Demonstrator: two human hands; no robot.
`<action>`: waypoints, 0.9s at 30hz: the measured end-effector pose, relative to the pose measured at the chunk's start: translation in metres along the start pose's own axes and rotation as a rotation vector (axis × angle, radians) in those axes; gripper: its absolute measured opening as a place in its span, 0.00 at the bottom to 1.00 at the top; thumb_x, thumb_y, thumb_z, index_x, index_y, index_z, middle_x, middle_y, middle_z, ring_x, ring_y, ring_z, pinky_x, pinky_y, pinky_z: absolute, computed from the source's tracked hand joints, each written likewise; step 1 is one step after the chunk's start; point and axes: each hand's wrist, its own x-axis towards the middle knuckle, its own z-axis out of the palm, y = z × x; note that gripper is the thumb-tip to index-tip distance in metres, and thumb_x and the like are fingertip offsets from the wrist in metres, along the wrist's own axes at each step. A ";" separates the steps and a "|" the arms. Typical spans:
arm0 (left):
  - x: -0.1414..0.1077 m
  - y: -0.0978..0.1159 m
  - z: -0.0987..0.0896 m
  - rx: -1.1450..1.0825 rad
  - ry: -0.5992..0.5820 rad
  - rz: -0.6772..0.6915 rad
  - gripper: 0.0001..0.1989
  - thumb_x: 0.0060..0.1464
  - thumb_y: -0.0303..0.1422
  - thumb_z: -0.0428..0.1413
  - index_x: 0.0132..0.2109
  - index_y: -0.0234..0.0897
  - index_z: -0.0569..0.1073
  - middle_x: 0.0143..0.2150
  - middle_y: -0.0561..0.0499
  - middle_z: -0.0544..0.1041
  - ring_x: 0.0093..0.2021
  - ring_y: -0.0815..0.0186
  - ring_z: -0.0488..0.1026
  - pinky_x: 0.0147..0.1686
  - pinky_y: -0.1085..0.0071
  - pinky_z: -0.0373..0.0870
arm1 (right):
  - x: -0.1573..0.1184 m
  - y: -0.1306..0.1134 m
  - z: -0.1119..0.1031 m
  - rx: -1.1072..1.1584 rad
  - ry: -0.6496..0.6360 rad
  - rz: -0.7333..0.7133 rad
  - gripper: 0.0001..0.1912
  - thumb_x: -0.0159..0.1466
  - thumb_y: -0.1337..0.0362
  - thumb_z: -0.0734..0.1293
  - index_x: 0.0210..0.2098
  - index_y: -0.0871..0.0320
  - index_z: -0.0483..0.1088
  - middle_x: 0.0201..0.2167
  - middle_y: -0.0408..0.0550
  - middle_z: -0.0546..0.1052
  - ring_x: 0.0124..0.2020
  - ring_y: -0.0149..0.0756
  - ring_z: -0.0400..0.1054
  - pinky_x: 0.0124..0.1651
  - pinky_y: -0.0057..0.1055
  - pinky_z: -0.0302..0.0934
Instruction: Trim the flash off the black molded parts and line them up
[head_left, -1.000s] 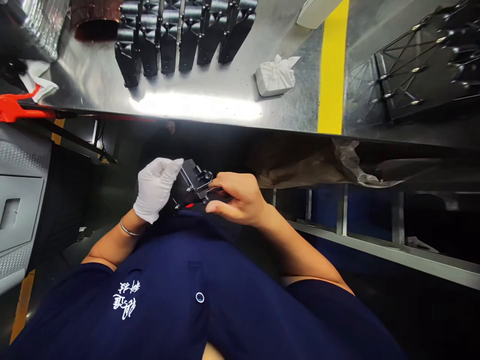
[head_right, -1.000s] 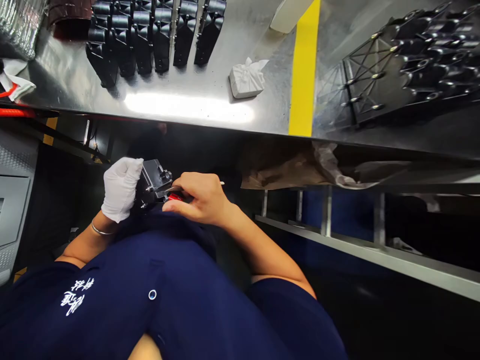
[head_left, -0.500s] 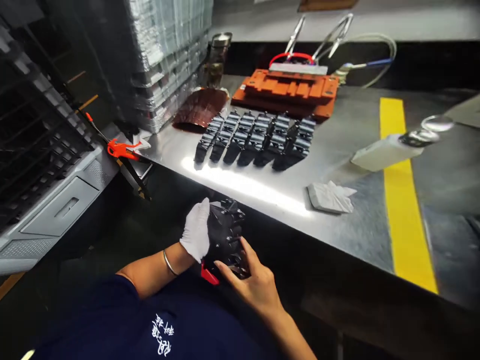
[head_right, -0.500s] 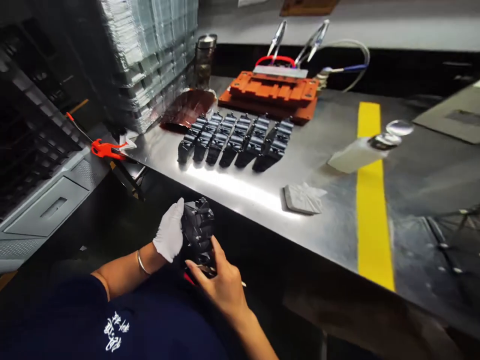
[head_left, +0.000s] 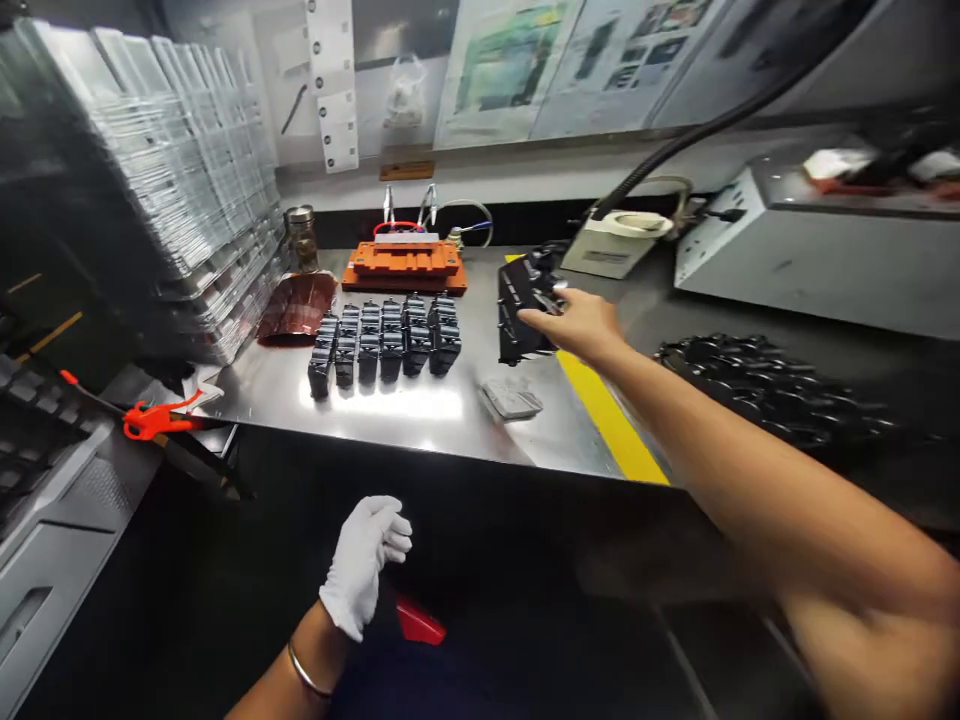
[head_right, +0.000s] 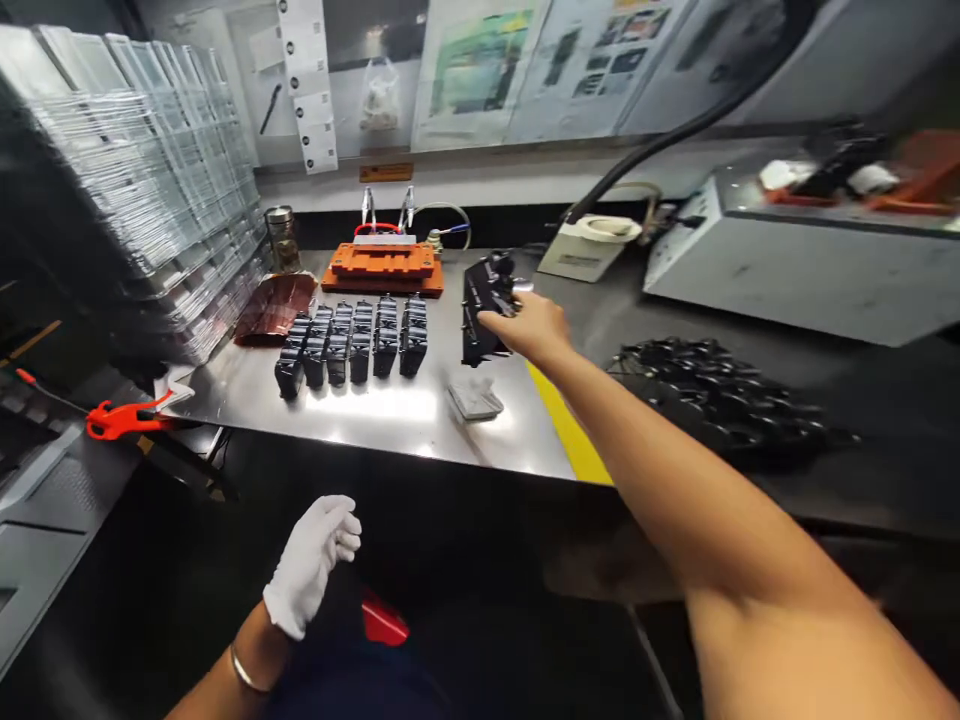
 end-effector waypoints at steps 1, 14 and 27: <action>-0.002 0.001 -0.002 0.006 0.005 0.006 0.18 0.44 0.40 0.66 0.38 0.33 0.72 0.28 0.53 0.73 0.26 0.73 0.68 0.27 0.75 0.60 | 0.011 0.000 0.008 -0.064 -0.009 0.109 0.21 0.61 0.44 0.65 0.30 0.57 0.74 0.15 0.43 0.69 0.20 0.38 0.67 0.31 0.41 0.65; 0.019 -0.008 -0.021 0.132 0.103 0.036 0.25 0.34 0.45 0.71 0.38 0.36 0.75 0.28 0.54 0.73 0.25 0.74 0.68 0.25 0.77 0.65 | -0.008 -0.004 0.015 -0.150 -0.093 0.435 0.27 0.57 0.58 0.73 0.55 0.57 0.72 0.53 0.53 0.78 0.53 0.44 0.72 0.53 0.32 0.65; 0.012 -0.013 0.035 0.280 -0.085 -0.045 0.17 0.47 0.40 0.67 0.39 0.33 0.75 0.29 0.51 0.74 0.28 0.72 0.70 0.29 0.76 0.67 | -0.183 0.083 -0.108 -0.189 0.443 0.787 0.17 0.45 0.55 0.78 0.18 0.57 0.68 0.11 0.39 0.62 0.15 0.29 0.57 0.22 0.31 0.48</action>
